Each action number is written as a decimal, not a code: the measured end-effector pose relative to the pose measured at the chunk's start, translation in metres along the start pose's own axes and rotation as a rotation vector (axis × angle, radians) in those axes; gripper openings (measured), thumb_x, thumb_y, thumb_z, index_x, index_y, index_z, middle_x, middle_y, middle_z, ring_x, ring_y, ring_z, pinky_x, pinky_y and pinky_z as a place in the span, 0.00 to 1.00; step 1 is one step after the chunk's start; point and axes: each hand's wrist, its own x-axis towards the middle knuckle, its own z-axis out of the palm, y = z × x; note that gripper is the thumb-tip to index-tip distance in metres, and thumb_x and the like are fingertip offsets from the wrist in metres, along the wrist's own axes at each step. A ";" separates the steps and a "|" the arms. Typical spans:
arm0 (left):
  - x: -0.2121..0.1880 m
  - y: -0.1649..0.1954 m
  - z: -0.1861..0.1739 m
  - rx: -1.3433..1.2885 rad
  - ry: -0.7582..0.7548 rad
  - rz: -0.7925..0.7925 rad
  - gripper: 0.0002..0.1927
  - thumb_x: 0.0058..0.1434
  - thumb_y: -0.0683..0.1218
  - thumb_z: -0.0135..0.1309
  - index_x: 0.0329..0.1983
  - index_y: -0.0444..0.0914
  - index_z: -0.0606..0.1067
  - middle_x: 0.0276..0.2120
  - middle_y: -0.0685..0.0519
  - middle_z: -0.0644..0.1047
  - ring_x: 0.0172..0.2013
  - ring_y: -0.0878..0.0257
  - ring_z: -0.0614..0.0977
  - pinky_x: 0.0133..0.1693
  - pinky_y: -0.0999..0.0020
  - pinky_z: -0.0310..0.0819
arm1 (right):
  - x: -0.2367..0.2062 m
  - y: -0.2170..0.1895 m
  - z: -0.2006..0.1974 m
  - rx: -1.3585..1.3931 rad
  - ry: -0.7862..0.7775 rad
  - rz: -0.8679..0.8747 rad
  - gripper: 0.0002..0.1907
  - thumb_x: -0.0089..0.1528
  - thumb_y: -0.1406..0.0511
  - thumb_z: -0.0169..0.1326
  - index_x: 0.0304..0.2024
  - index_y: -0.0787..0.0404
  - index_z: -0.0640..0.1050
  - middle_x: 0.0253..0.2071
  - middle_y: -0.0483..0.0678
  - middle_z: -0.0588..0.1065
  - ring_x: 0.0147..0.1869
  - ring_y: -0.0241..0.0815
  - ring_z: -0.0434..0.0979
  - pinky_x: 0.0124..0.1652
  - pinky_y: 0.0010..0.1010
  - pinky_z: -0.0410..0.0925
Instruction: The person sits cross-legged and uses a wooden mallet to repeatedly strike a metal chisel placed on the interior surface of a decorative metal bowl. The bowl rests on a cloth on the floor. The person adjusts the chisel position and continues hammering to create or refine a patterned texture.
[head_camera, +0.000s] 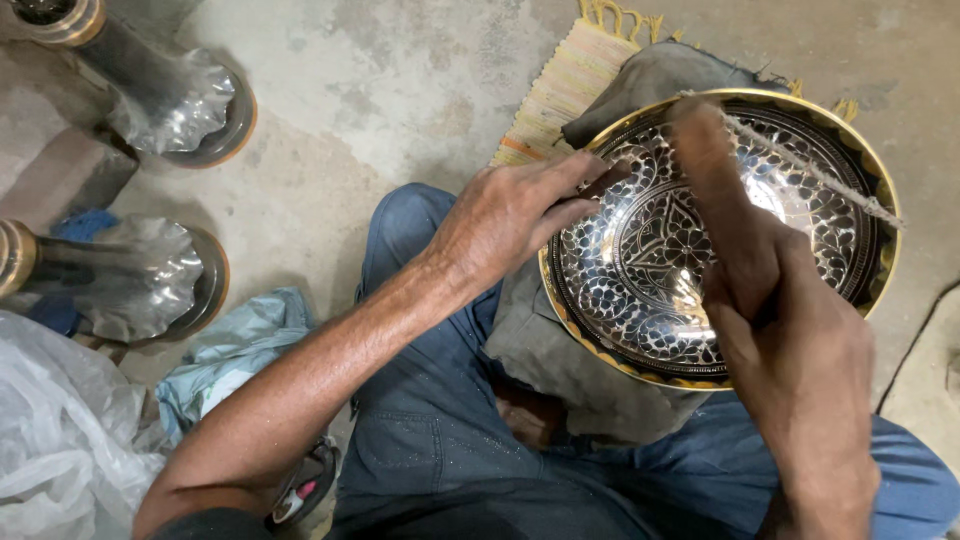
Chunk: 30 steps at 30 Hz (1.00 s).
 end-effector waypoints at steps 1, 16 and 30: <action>0.000 0.000 -0.001 -0.015 -0.002 0.013 0.20 0.68 0.47 0.60 0.61 0.38 0.72 0.47 0.47 0.83 0.44 0.53 0.87 0.46 0.60 0.83 | 0.000 0.001 0.000 -0.060 -0.029 -0.020 0.31 0.60 0.64 0.64 0.65 0.55 0.72 0.39 0.59 0.79 0.38 0.60 0.81 0.37 0.47 0.73; 0.005 -0.007 0.002 -0.020 -0.064 0.076 0.19 0.67 0.47 0.60 0.59 0.38 0.73 0.44 0.47 0.83 0.40 0.56 0.87 0.42 0.62 0.84 | -0.003 0.003 0.003 -0.163 -0.123 0.014 0.36 0.56 0.64 0.65 0.67 0.56 0.71 0.44 0.57 0.81 0.38 0.57 0.83 0.38 0.46 0.75; 0.006 0.003 -0.008 0.011 -0.081 0.034 0.19 0.67 0.47 0.60 0.59 0.38 0.72 0.41 0.46 0.83 0.40 0.52 0.86 0.42 0.57 0.82 | -0.004 0.009 0.006 -0.084 -0.076 -0.013 0.39 0.53 0.66 0.66 0.68 0.55 0.72 0.39 0.60 0.81 0.38 0.59 0.83 0.39 0.47 0.74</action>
